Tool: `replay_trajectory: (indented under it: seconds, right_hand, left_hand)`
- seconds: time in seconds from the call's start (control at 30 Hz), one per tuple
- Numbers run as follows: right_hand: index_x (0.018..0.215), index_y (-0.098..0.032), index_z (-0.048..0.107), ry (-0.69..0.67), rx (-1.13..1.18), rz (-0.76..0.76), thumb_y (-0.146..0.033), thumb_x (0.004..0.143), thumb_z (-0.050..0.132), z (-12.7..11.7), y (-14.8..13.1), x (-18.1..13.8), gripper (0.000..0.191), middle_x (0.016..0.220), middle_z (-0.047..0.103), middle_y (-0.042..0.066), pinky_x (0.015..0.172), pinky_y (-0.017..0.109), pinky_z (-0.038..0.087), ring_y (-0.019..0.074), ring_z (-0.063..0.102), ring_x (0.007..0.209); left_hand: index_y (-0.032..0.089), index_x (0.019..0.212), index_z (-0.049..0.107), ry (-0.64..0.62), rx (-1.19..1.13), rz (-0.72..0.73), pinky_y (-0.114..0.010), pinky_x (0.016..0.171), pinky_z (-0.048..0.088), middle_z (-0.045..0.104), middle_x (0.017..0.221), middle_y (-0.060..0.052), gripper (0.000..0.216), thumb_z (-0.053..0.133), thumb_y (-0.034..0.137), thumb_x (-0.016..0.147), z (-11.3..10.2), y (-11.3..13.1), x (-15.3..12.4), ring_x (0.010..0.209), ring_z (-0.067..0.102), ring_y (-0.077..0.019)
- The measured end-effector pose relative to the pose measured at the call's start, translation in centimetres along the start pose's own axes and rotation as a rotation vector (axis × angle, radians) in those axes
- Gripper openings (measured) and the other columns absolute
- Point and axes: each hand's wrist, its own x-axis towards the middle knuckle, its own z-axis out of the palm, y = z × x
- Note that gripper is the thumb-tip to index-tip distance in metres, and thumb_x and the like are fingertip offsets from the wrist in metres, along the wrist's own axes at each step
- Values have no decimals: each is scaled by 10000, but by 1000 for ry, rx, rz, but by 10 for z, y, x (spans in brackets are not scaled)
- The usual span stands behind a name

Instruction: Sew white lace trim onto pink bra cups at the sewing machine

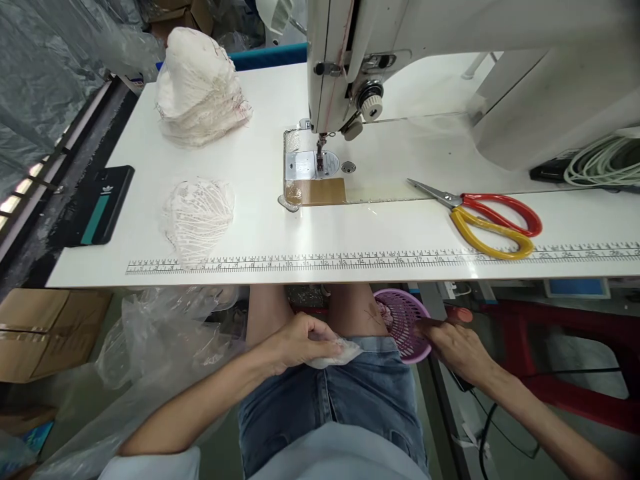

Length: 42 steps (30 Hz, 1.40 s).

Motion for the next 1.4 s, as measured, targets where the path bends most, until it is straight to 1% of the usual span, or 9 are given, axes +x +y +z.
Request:
replay_trajectory:
  seconds: [0.07, 0.17, 0.3, 0.5, 0.63, 0.77, 0.87, 1.0, 1.4]
  right_hand:
    - [818, -227, 638, -30, 102, -30, -314, 929, 407, -16, -32, 8, 271, 587, 624, 35, 480, 263, 370, 185, 592, 533]
    - [991, -229, 595, -47, 638, -126, -402, 902, 514, -44, -80, 25, 211, 889, 661, 60, 667, 279, 460, 195, 619, 798]
    - [984, -228, 586, -72, 825, -251, -438, 858, 580, -60, -114, 41, 245, 979, 621, 58, 780, 314, 445, 206, 576, 912]
    - [790, -205, 534, 3, 804, -209, -291, 917, 512, -46, -126, 39, 156, 740, 579, 6, 624, 263, 383, 147, 533, 681]
    - [830, -193, 523, 176, 674, -347, -194, 905, 513, -45, -127, 35, 76, 755, 576, 25, 625, 276, 360, 150, 511, 691]
    - [882, -190, 535, 305, 547, -488, -125, 892, 500, -48, -122, 32, 75, 779, 602, 39, 644, 294, 358, 152, 506, 699]
    - [905, -197, 548, 256, 598, -551, -206, 905, 522, -48, -119, 30, 27, 829, 601, 48, 665, 297, 389, 155, 520, 727]
    - [940, -193, 543, 199, 822, -434, -287, 928, 493, -49, -120, 28, 108, 890, 560, 67, 686, 283, 446, 168, 549, 808]
    - [944, -186, 531, 318, 665, -458, -112, 887, 498, -48, -133, 33, 99, 878, 564, 58, 622, 242, 441, 138, 546, 732]
  left_hand:
    - [109, 755, 721, 25, -13, 4, -200, 579, 360, 639, 702, -27, 326, 756, 407, 624, 2, 0, 2, 640, 510, -102]
    - [118, 769, 718, 64, -36, -6, -208, 598, 369, 638, 684, -17, 362, 767, 435, 602, 4, -2, 2, 635, 524, -107]
    - [123, 798, 717, 89, -3, 29, -214, 622, 389, 647, 704, -23, 352, 742, 438, 642, 5, -7, -1, 667, 549, -124]
    - [148, 798, 717, 225, 262, 367, -228, 727, 427, 647, 821, -44, 182, 635, 311, 793, 8, -14, -7, 796, 581, -147]
    - [165, 822, 707, 298, 441, 540, -232, 700, 450, 654, 806, -46, 180, 575, 284, 852, 17, -17, -14, 763, 605, -142]
    - [151, 835, 678, 464, 671, 873, -239, 644, 458, 655, 762, -57, 136, 552, 194, 864, 23, -23, -17, 694, 597, -133]
    - [129, 894, 639, 606, 899, 1161, -258, 611, 443, 644, 718, -54, 125, 535, 85, 841, 22, -30, -16, 644, 561, -130]
    - [99, 996, 587, 669, 1092, 1372, -262, 563, 404, 641, 711, -44, 205, 578, 39, 800, 18, -38, -13, 609, 528, -124]
    - [125, 847, 592, 737, 1092, 1258, -244, 559, 418, 596, 634, -20, 75, 527, 92, 833, 27, -31, -10, 573, 517, -112]
